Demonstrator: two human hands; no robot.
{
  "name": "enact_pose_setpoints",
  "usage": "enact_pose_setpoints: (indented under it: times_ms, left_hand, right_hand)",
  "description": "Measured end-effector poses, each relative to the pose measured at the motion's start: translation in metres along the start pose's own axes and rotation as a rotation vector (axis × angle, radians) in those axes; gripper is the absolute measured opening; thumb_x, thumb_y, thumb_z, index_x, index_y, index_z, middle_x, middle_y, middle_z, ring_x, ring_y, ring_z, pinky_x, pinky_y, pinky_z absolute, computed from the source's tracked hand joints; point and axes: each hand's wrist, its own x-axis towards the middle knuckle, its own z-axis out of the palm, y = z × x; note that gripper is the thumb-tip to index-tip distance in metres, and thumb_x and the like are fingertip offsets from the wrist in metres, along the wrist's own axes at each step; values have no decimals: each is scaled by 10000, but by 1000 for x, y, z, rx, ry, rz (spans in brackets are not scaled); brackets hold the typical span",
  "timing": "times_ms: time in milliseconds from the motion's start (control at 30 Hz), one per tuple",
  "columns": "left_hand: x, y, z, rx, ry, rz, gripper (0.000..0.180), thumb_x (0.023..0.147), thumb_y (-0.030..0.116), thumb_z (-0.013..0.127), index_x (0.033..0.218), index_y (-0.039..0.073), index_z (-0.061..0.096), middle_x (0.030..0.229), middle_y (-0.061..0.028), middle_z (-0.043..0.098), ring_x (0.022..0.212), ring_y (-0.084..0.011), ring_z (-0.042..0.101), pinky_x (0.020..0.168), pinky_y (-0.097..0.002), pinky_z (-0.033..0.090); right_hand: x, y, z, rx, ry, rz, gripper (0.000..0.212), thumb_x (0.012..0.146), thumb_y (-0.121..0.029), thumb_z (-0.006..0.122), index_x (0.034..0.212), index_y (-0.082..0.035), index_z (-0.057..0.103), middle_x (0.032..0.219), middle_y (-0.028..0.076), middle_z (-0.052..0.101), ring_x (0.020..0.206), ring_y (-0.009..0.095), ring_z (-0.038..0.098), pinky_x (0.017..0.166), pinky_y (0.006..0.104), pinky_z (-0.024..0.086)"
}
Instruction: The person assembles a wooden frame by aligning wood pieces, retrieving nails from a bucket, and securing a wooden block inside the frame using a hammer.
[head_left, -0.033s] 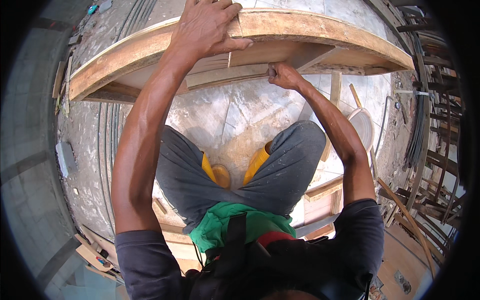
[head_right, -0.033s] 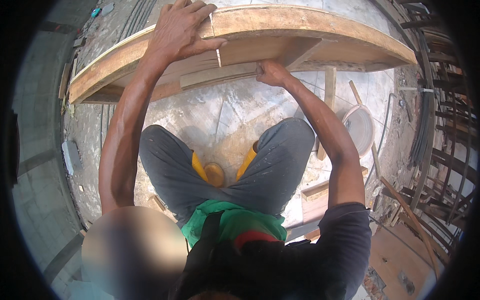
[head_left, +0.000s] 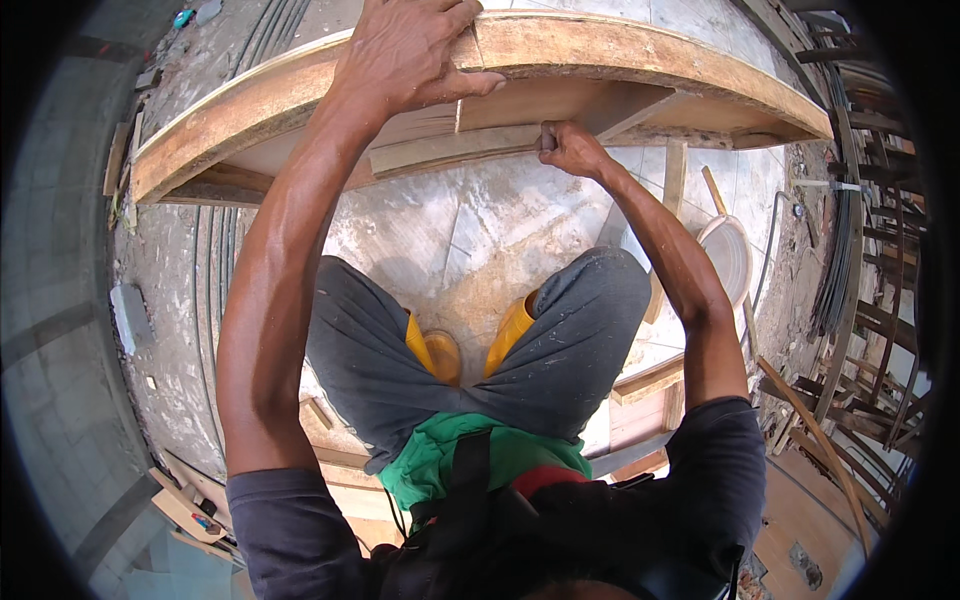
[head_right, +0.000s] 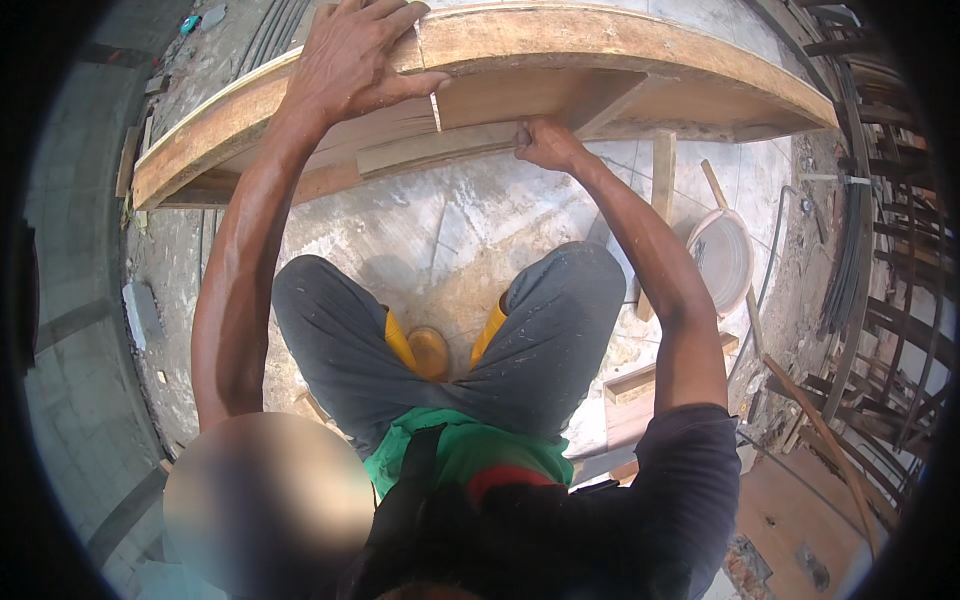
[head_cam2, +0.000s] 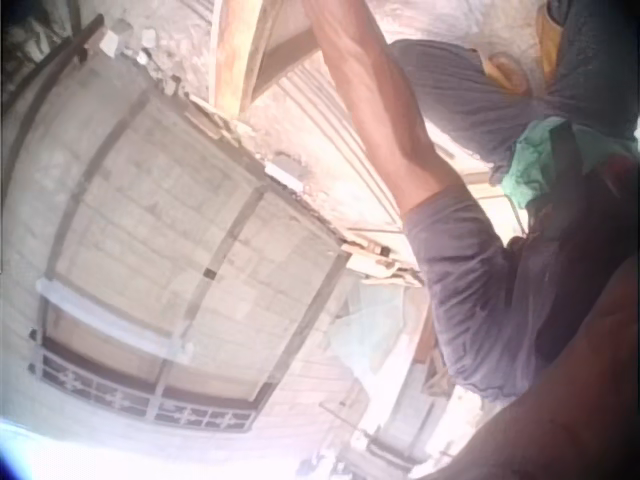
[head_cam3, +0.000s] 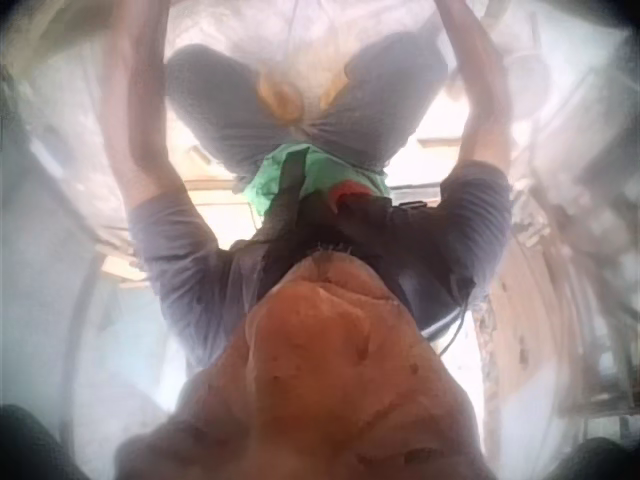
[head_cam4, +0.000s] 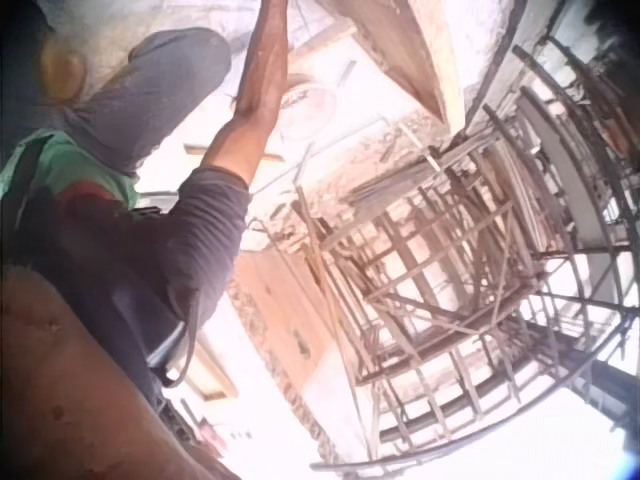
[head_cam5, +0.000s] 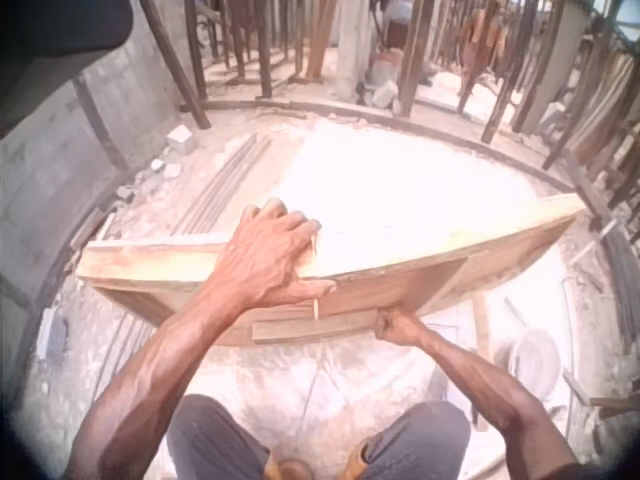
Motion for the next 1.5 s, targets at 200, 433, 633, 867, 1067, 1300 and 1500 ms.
enact_pose_setpoints:
  times_ms: [200,433,633,867,1067,1300,1500]
  left_hand:
    - [1,-6,9,-6,-11,47,745,703,592,794,1131,-5,668,926,-141,628,957,-322,563,858,-441,468]
    - [-6,-8,18,32,-30,65,752,718,641,761,1033,-35,658,884,-176,608,917,-343,586,823,-453,471]
    - [-6,-15,16,80,-68,65,781,730,646,751,1089,-42,666,941,-197,635,961,-360,592,870,-452,484]
    - [-1,-23,23,176,-87,87,802,787,581,750,1362,39,616,1256,-159,653,1181,-320,556,1042,-446,450]
    - [-2,-28,24,218,-80,86,687,817,374,773,1365,0,597,1256,-203,635,1153,-370,554,1020,-459,457]
    - [-4,-37,20,311,-152,147,646,864,270,685,1413,-26,516,1318,-241,582,1224,-425,518,1073,-509,402]
    - [-1,-37,27,335,-104,283,718,829,302,686,1449,-8,498,1333,-212,592,1168,-417,537,1042,-511,419]
  right_hand:
    - [-5,31,86,361,494,160,118,841,-77,686,922,8,671,849,164,738,807,276,719,763,388,547]
    - [2,33,134,392,836,242,246,855,-88,718,1083,-34,643,876,169,759,766,310,741,725,395,559]
    - [8,45,139,300,807,243,366,833,-95,748,1161,-53,591,853,178,751,767,328,736,719,397,555]
    - [-25,33,171,271,697,234,226,831,-71,691,1049,-43,637,805,219,707,788,402,702,725,479,547]
    - [-89,12,187,137,567,348,324,868,-130,707,1170,-42,627,1003,173,615,884,393,671,776,462,570]
    - [-261,3,42,0,1218,342,146,923,-182,731,891,-46,689,710,85,681,602,199,659,568,325,506]
    - [-376,214,-34,-161,864,970,183,866,-164,662,968,-40,749,897,239,722,871,383,716,774,491,541]
